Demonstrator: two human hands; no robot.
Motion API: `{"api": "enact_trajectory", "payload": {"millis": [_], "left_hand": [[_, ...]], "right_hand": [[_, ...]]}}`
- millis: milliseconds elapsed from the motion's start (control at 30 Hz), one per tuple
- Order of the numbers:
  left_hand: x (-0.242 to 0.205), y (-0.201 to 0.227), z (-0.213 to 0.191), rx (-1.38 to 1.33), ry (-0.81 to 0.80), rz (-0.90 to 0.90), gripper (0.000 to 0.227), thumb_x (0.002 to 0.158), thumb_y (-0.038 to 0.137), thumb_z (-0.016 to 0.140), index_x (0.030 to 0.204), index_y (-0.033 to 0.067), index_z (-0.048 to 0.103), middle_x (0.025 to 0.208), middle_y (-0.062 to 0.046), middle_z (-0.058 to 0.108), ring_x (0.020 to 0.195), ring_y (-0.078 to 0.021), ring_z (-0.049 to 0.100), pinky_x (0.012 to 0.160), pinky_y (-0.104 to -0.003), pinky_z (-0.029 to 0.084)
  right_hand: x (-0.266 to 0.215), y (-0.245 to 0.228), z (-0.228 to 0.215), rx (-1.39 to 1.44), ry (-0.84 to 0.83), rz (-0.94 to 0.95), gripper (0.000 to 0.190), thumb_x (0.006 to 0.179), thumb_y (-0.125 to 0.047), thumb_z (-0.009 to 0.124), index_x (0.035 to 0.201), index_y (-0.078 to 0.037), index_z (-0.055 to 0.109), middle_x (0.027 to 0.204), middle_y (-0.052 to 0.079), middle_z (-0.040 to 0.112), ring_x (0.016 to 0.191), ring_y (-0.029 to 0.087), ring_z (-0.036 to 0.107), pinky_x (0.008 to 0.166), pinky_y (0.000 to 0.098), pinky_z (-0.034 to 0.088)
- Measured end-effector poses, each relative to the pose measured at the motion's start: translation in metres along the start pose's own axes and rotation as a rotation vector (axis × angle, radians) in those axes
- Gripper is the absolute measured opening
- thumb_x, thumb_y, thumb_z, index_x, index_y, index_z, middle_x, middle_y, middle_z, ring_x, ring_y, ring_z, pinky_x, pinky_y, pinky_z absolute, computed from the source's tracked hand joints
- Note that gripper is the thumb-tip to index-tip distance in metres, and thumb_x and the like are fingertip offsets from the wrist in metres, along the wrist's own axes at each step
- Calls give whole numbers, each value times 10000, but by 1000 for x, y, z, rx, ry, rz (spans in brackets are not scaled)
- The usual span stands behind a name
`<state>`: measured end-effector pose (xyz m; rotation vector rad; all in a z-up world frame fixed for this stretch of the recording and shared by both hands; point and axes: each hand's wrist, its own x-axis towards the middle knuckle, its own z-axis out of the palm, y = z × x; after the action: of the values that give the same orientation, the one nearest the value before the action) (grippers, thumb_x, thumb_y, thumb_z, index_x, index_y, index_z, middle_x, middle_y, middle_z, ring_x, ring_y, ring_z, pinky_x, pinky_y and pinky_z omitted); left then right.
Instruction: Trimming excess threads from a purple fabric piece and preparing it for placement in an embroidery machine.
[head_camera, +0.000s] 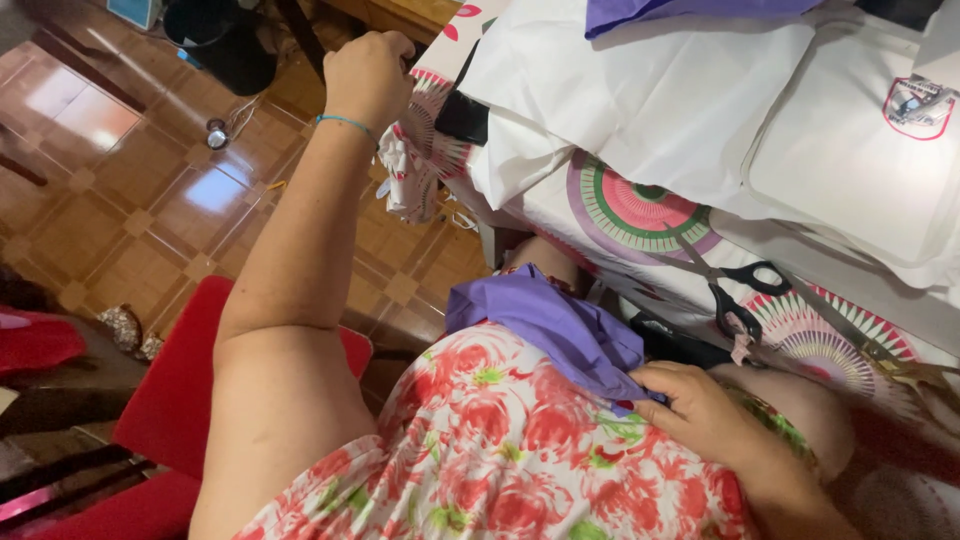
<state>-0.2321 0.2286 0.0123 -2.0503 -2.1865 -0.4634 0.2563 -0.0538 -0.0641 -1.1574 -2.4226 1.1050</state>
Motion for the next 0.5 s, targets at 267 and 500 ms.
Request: {"api": "enact_trajectory", "payload": {"millis": [267, 500], "left_hand": [[11, -45, 80, -525, -167, 353, 290, 891, 139, 795, 1119, 298, 712, 1098, -42, 461, 1084, -283, 472, 962, -422, 443], [65, -20, 66, -656, 59, 149, 224, 952, 160, 794, 810, 131, 623, 804, -41, 631, 693, -182, 559, 632, -346, 467]], "right_hand": [[4, 6, 0, 12, -11, 42, 227, 830, -185, 745, 1051, -138, 772, 1022, -16, 822, 913, 141, 768, 828, 283, 552], [26, 18, -10, 25, -10, 14, 179, 858, -218, 716, 1008, -142, 778, 928, -15, 817, 843, 131, 772, 791, 265, 560]]}}
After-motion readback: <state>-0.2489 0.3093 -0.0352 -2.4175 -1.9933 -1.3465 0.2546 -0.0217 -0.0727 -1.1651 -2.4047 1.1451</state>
